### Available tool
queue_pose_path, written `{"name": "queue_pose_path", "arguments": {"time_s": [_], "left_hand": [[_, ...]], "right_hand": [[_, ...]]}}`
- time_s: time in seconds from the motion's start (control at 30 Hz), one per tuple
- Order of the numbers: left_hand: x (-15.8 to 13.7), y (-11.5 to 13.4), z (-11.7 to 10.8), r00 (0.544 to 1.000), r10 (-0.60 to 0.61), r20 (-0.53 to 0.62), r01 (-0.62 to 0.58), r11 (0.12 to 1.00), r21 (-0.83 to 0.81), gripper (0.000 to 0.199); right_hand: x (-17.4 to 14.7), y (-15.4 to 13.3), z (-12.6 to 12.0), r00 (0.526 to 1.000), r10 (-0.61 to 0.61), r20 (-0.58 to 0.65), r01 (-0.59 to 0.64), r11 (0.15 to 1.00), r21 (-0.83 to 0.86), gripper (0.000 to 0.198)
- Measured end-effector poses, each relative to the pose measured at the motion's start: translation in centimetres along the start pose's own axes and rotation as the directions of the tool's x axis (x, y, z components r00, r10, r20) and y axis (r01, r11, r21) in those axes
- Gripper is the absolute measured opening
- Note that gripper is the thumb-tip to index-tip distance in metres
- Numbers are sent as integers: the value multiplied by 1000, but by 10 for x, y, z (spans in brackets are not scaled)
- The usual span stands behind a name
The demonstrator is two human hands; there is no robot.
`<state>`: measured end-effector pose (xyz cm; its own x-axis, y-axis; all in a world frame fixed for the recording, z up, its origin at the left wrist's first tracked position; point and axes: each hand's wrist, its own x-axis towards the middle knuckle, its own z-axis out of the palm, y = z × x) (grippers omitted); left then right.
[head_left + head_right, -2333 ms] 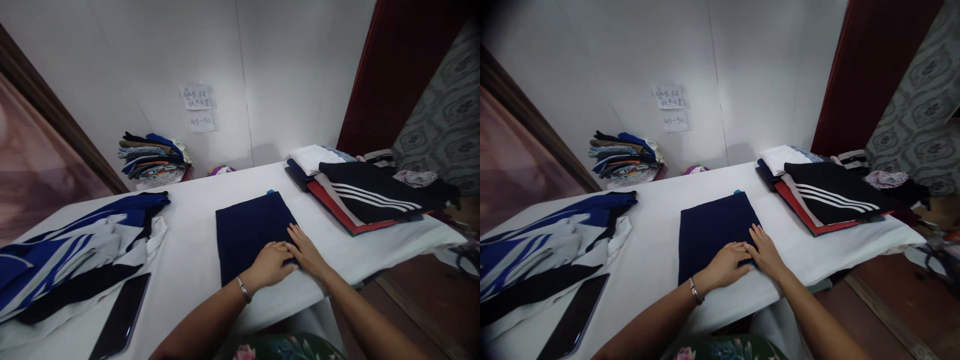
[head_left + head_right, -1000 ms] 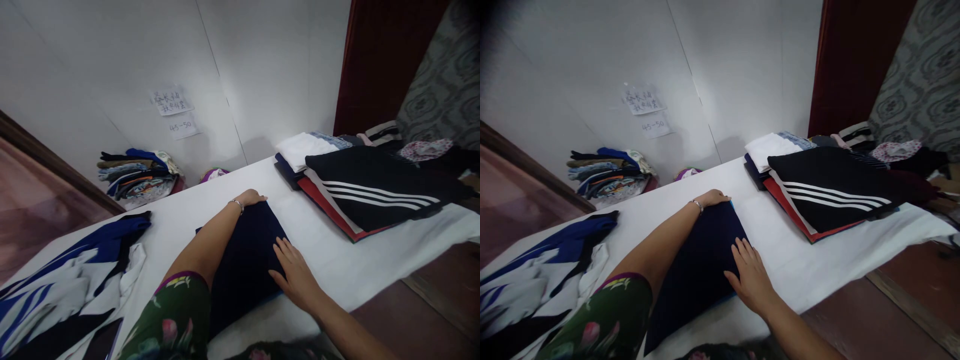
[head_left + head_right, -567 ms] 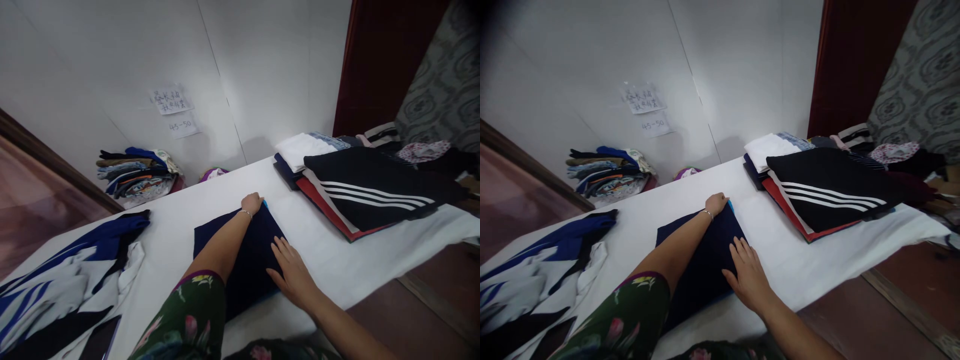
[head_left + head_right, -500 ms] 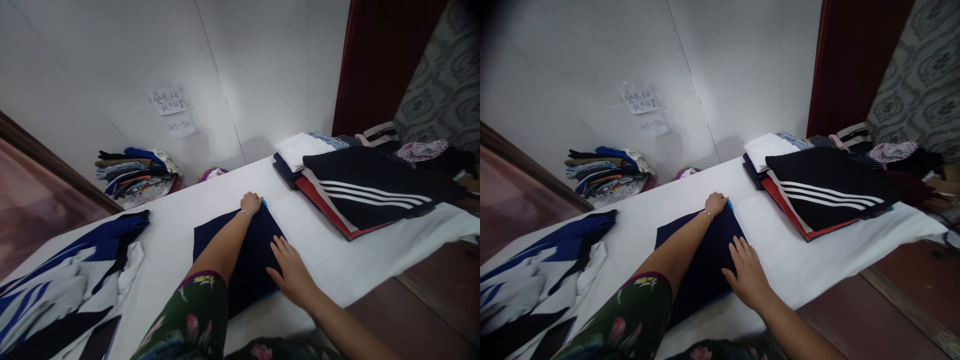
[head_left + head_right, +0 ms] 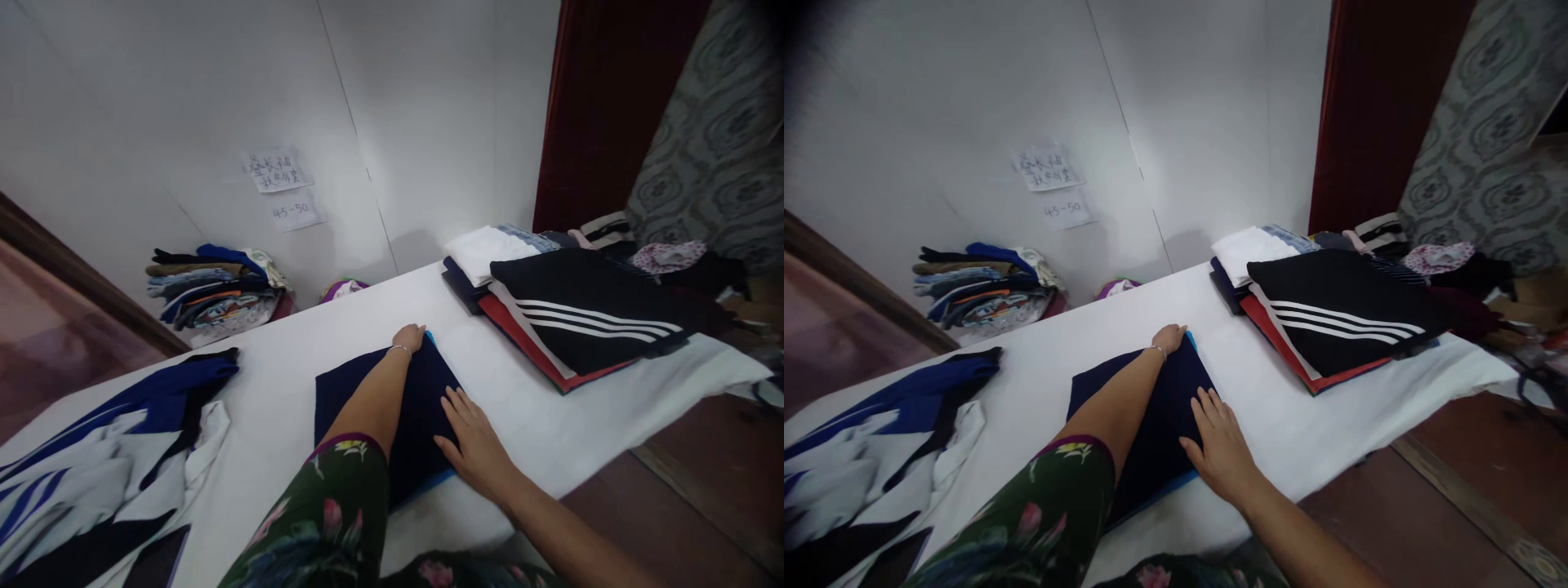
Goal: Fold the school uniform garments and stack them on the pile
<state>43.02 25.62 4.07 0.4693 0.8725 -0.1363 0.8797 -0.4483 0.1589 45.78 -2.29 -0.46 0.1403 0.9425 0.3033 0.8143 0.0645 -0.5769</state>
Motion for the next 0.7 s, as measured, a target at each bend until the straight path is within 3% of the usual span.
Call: {"name": "queue_pose_path", "arguments": {"time_s": [0.17,0.3,0.4,0.5,0.6,0.7], "left_hand": [[-11,12,-11,992,48,-115,-40,997,70,45],[-35,17,-26,962,201,-186,-184,977,104,45],[-65,7,-24,916,351,-195,-332,935,123,52],[-91,-10,-9,899,421,-119,-411,906,99,64],[-99,-22,7,935,354,30,-354,935,-2,66],[-94,-23,13,939,334,84,-329,942,-60,67]], "right_hand": [[0,1,0,1000,-10,-6,9,1000,-14,60],[0,0,1,1000,-19,-21,20,1000,0,61],[1,0,1,999,-23,-31,24,1000,2,61],[1,0,1,999,-32,-34,32,999,-14,61],[1,0,1,998,-49,-45,48,999,-21,60],[1,1,2,998,-42,-54,40,999,-28,59]]}}
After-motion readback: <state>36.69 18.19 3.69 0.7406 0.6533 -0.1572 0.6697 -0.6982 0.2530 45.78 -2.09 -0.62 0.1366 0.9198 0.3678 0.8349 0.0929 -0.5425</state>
